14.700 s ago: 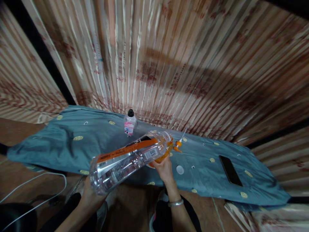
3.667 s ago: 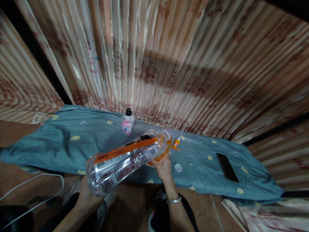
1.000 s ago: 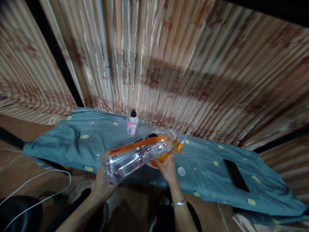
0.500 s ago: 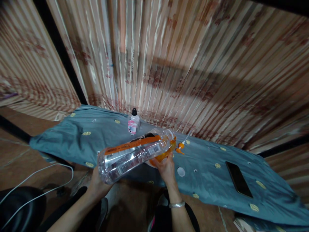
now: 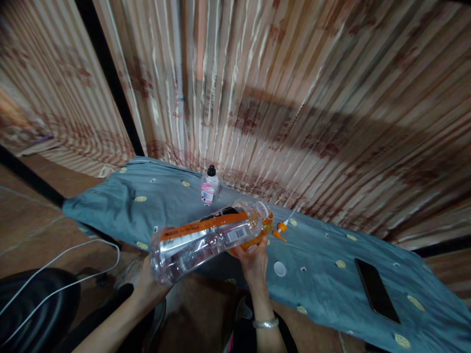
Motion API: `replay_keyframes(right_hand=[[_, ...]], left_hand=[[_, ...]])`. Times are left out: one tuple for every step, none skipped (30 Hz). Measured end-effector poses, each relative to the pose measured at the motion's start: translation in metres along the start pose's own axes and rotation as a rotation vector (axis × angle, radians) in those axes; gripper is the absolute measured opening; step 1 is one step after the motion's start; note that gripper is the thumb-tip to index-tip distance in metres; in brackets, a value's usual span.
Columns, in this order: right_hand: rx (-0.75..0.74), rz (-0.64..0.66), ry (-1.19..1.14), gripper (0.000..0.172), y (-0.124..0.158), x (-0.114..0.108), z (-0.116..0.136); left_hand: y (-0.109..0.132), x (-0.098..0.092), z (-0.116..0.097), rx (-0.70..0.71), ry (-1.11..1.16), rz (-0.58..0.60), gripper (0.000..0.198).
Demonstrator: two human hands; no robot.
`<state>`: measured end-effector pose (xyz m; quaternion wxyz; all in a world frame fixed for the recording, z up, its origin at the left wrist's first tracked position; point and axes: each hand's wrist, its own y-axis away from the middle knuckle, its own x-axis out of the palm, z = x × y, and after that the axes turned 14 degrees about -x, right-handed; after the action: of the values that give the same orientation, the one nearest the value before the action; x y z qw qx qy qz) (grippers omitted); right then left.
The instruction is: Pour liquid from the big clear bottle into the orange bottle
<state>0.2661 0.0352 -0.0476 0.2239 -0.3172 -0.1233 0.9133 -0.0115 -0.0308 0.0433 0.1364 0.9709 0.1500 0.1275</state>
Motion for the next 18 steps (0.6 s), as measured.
replay_keyframes(right_hand=[[-0.004, 0.002, -0.008, 0.088, 0.001, 0.001, -0.001], [-0.005, 0.004, -0.013, 0.088, 0.001, 0.002, -0.002], [-0.003, 0.004, -0.012, 0.088, 0.001, 0.003, -0.003], [-0.001, 0.003, -0.008, 0.090, 0.001, 0.004, -0.003], [-0.002, 0.000, -0.003, 0.091, 0.000, 0.004, -0.004], [-0.004, 0.000, 0.001, 0.092, 0.000, 0.004, -0.004], [-0.007, 0.003, 0.002, 0.092, -0.001, 0.004, -0.004], [-0.009, 0.009, -0.001, 0.092, -0.001, 0.003, -0.004], [-0.011, 0.016, -0.008, 0.092, -0.001, 0.002, -0.004], [-0.012, 0.024, -0.016, 0.092, -0.001, 0.002, -0.003], [-0.010, 0.031, -0.025, 0.092, -0.001, 0.001, -0.003], [-0.007, 0.035, -0.033, 0.092, -0.001, 0.000, -0.002], [-0.004, 0.039, -0.041, 0.093, -0.001, -0.001, -0.001], [-0.005, 0.041, -0.049, 0.094, 0.000, -0.002, -0.001], [-0.007, 0.043, -0.057, 0.093, 0.000, -0.003, 0.000], [-0.012, 0.043, -0.064, 0.093, 0.000, -0.004, 0.000], [-0.015, 0.041, -0.069, 0.092, 0.000, -0.005, 0.001], [-0.014, 0.039, -0.071, 0.091, 0.000, -0.006, 0.001]], left_hand=[[0.001, -0.002, 0.001, -0.003, -0.004, -0.007, 0.058], [0.001, -0.004, 0.003, 0.008, -0.019, -0.016, 0.056], [0.000, -0.007, 0.006, 0.029, -0.039, -0.026, 0.055], [0.000, -0.010, 0.009, 0.049, -0.066, -0.023, 0.062], [-0.001, -0.013, 0.013, 0.112, -0.111, -0.024, 0.072], [-0.003, -0.016, 0.016, 0.137, -0.133, -0.008, 0.081], [-0.004, -0.018, 0.020, 0.145, -0.144, 0.022, 0.087], [-0.005, -0.019, 0.023, 0.156, -0.150, 0.045, 0.091], [-0.006, -0.019, 0.025, 0.155, -0.150, 0.059, 0.092], [-0.007, -0.019, 0.027, 0.158, -0.146, 0.061, 0.091], [-0.008, -0.018, 0.028, 0.163, -0.136, 0.042, 0.089], [-0.008, -0.016, 0.028, 0.165, -0.122, 0.015, 0.088], [-0.008, -0.014, 0.027, 0.167, -0.106, -0.013, 0.088], [-0.008, -0.012, 0.025, 0.169, -0.091, -0.039, 0.088], [-0.007, -0.010, 0.022, 0.173, -0.083, -0.058, 0.089], [-0.007, -0.008, 0.018, 0.160, -0.072, -0.060, 0.089], [-0.007, -0.006, 0.014, 0.130, -0.057, -0.051, 0.086], [-0.007, -0.003, 0.011, 0.091, -0.037, -0.041, 0.081]])
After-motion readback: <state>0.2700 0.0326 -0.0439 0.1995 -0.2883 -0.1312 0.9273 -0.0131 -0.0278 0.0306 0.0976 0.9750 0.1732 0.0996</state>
